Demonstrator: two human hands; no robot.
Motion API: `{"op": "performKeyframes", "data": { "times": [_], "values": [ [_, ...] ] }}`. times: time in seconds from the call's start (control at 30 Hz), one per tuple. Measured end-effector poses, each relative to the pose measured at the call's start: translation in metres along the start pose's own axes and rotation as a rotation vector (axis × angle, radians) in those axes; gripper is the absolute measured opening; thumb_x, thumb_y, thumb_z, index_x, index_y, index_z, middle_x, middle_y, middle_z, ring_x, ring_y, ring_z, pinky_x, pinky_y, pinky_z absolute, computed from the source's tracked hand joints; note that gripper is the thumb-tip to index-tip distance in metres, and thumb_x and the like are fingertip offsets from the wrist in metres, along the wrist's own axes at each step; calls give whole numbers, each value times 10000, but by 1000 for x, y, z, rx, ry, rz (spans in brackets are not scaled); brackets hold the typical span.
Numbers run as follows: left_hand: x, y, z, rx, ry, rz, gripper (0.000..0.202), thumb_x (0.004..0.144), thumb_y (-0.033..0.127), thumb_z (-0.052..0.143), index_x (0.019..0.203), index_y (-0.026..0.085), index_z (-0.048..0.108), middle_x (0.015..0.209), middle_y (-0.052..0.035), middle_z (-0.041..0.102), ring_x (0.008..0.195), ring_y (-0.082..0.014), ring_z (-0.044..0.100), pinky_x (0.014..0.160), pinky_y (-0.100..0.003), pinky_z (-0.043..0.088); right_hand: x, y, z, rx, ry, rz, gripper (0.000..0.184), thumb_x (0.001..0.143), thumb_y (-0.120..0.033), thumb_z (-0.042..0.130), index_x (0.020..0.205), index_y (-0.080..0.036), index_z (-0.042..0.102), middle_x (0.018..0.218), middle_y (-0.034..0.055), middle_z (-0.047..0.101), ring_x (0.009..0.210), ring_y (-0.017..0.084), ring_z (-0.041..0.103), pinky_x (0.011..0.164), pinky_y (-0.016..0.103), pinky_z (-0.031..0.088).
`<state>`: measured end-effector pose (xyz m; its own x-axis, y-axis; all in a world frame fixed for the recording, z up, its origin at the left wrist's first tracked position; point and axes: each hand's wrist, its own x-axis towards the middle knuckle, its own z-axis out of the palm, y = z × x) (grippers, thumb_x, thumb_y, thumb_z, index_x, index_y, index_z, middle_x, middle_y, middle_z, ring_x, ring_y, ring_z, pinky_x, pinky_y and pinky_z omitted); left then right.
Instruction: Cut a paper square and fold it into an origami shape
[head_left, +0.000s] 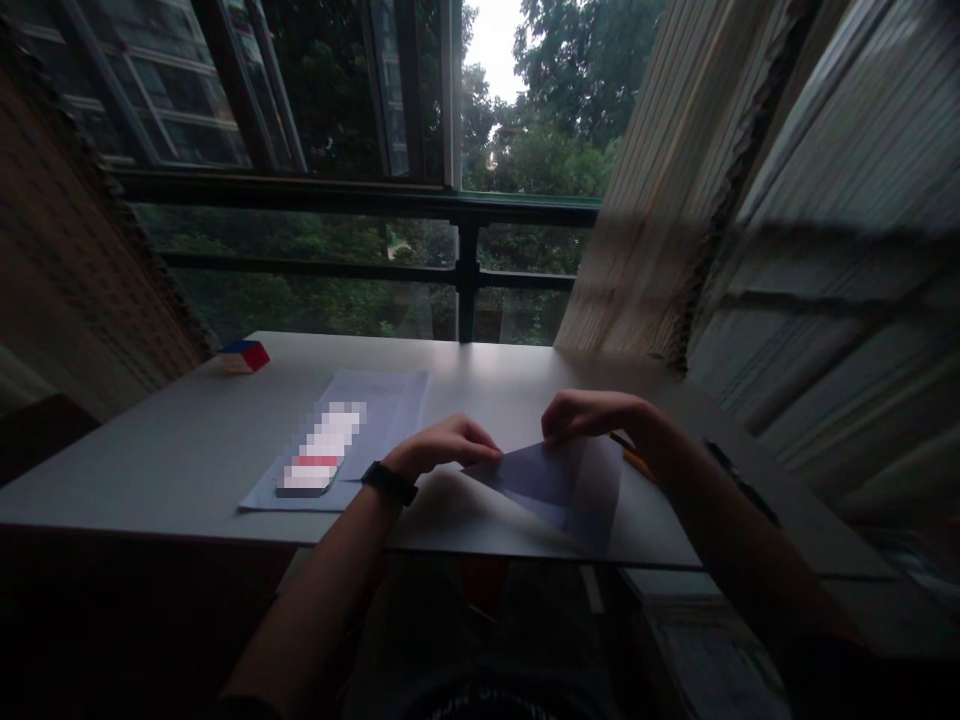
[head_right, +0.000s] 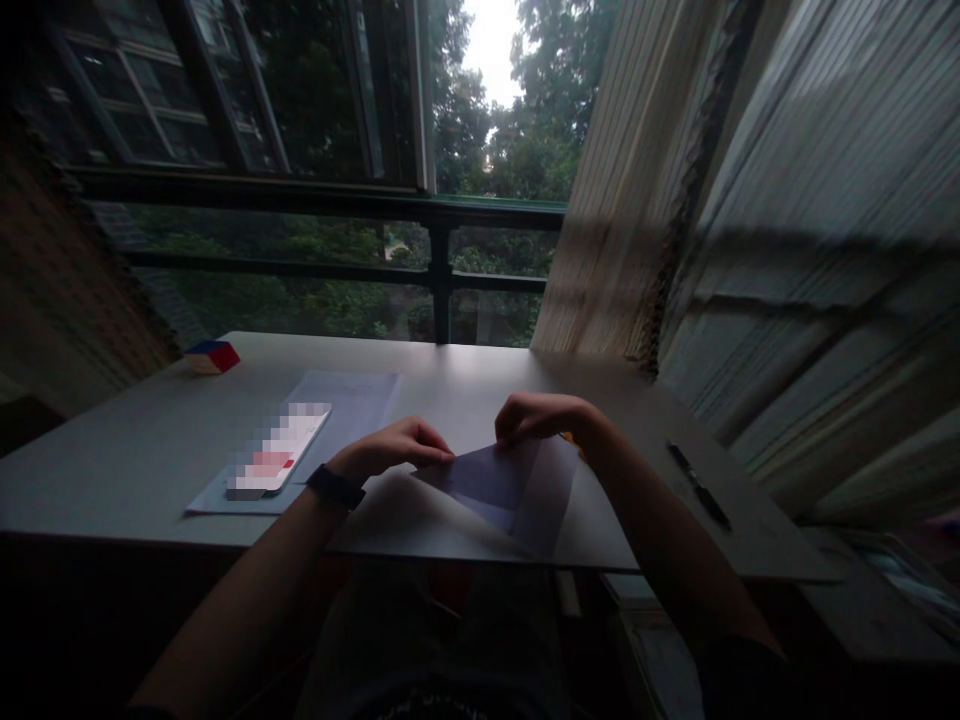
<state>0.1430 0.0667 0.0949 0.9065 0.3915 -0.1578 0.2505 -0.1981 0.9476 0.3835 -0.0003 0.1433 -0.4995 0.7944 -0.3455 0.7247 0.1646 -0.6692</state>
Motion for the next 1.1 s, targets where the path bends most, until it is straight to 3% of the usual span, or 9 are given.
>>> {"op": "performKeyframes", "data": {
  "times": [0.13, 0.33, 0.43, 0.57, 0.67, 0.8, 1.1],
  "values": [
    [-10, 0, -4, -59, -53, -51, 285, 647, 392, 666, 772, 139, 711, 684, -83, 666, 606, -141, 578, 531, -217, 398, -12, 6, -4, 19, -15, 27, 328, 663, -419, 642, 750, -104, 670, 665, 28, 612, 607, 120, 511, 571, 227, 376],
    [-23, -4, -14, -37, -103, -99, 287, 639, 411, 672, 775, 161, 711, 813, -117, 689, 668, -162, 627, 548, -214, 436, -30, 24, -7, 60, 19, 94, 349, 629, -442, 662, 718, -105, 678, 626, 20, 596, 587, 119, 497, 563, 237, 365],
    [-26, -6, -19, -56, -25, -108, 308, 644, 418, 668, 801, 155, 706, 840, -125, 685, 694, -172, 629, 541, -212, 440, -37, 35, -7, 76, 53, 130, 353, 623, -439, 665, 717, -100, 683, 627, 23, 599, 591, 124, 505, 569, 240, 363],
    [-17, -4, -15, -158, 142, 7, 364, 681, 439, 629, 891, 148, 689, 935, -148, 662, 803, -196, 619, 598, -235, 452, -32, 38, -4, 86, 42, 125, 354, 630, -432, 664, 742, -97, 683, 643, 25, 606, 597, 122, 509, 571, 233, 367],
    [-1, -1, -3, -102, 160, 51, 383, 681, 462, 622, 878, 142, 694, 863, -126, 668, 729, -167, 599, 583, -227, 426, -17, 31, 1, 89, 22, 100, 365, 622, -440, 666, 751, -99, 684, 648, 26, 611, 597, 118, 509, 563, 226, 371],
    [19, -5, 11, 117, 27, 72, 408, 657, 491, 626, 762, 104, 702, 583, -33, 592, 511, -102, 471, 460, -206, 303, 5, 23, 8, 63, 11, 52, 397, 624, -460, 661, 778, -95, 683, 654, 29, 618, 589, 113, 509, 552, 222, 373],
    [26, -19, 11, 127, 66, 105, 427, 676, 506, 589, 728, 93, 687, 576, -30, 561, 507, -100, 427, 462, -216, 275, 23, 18, 18, 151, 71, -39, 341, 646, -400, 659, 815, -105, 688, 726, 46, 648, 664, 132, 544, 626, 241, 406]
  ]
}}
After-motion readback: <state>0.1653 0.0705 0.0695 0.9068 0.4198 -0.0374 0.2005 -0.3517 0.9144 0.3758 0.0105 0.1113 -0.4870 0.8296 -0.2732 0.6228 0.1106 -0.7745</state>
